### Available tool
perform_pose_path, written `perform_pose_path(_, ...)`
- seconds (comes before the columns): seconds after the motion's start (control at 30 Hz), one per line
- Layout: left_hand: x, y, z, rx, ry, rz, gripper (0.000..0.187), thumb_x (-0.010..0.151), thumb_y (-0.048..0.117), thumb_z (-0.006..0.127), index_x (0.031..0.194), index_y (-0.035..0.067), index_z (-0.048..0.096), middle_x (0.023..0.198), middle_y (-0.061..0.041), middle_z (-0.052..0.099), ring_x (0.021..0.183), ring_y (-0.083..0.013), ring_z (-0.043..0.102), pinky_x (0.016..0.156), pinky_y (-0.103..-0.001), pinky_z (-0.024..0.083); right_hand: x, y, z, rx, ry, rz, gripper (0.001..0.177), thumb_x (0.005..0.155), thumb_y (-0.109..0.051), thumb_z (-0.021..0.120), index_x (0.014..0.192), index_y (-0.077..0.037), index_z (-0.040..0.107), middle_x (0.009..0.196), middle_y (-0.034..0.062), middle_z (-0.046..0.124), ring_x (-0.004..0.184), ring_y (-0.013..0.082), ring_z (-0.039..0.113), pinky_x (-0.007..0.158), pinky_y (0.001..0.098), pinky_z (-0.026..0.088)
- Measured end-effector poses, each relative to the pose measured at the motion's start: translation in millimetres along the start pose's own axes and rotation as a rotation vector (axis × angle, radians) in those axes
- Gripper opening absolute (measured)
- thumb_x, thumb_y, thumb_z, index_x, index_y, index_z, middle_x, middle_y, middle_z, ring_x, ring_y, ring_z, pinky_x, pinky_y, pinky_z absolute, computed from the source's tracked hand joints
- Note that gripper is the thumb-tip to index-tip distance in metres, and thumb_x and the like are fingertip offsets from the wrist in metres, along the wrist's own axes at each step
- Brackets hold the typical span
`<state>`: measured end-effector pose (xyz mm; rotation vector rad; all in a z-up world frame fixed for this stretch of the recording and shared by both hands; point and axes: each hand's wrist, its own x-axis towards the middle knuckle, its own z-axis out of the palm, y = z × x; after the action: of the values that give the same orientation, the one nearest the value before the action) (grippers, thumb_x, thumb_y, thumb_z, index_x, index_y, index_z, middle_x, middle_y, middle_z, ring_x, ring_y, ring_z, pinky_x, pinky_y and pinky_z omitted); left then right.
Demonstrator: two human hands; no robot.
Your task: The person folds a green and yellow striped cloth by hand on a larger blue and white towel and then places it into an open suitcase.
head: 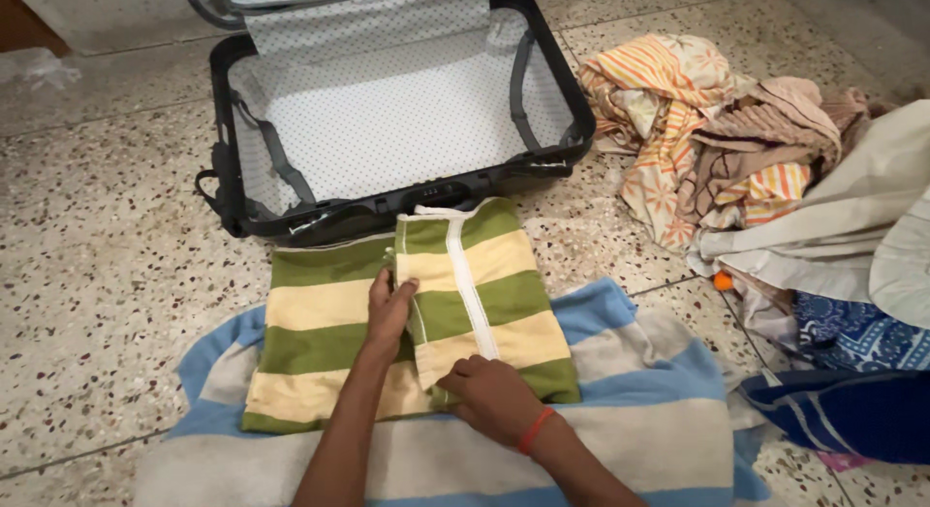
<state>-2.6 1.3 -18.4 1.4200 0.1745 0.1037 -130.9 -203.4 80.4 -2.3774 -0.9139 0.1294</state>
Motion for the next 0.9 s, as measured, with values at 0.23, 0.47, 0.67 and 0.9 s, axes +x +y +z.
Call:
perform_pose_path(0.23,12.6,0.8,-14.6,0.312,0.13,0.195,0.044,0.092,0.004,0.054,0.136,0.002,0.056,0.111,-0.015,0.073,0.092,-0.0251,0.071,0.079,-0.038,0.056,5.7,-18.5,-7.0,0.249,0.133,-0.132,0.039,0.084,-0.014,0.071,0.123,-0.007,0.072,0.107,0.0123,0.072,0.098,0.0328,0.069,0.085,0.0425,0.057)
perform_pose_path(0.47,19.9,30.7,-47.9,0.831,0.125,0.327,0.046,0.096,0.006,0.056,0.141,0.012,0.056,0.113,-0.024,0.071,0.101,-0.0453,0.068,0.084,-0.052,0.052,9.1,-13.0,-10.3,0.199,0.335,-0.114,0.013,0.096,-0.021,0.072,0.103,-0.01,0.071,0.105,0.0104,0.076,0.099,0.0299,0.072,0.086,0.0392,0.058)
perform_pose_path(0.67,-3.4,58.2,-65.3,0.74,0.165,-0.021,0.052,0.098,0.026,0.066,0.142,0.005,0.049,0.116,-0.027,0.07,0.104,-0.0428,0.069,0.089,-0.049,0.053,10.5,56.3,0.9,-0.066,0.662,0.347,0.05,0.089,-0.028,0.073,0.127,0.003,0.059,0.107,0.0266,0.066,0.098,0.0438,0.063,0.084,0.05,0.052)
perform_pose_path(0.9,-51.8,58.7,-54.5,0.341,0.009,-0.508,0.079,0.08,0.02,0.084,0.143,0.002,0.039,0.127,-0.017,0.065,0.109,-0.0275,0.066,0.087,-0.051,0.056,16.8,87.0,-0.8,0.26,0.354,0.864,0.083,0.079,-0.052,0.083,0.134,0.005,0.056,0.112,0.0261,0.072,0.104,0.0363,0.072,0.089,0.0424,0.058)
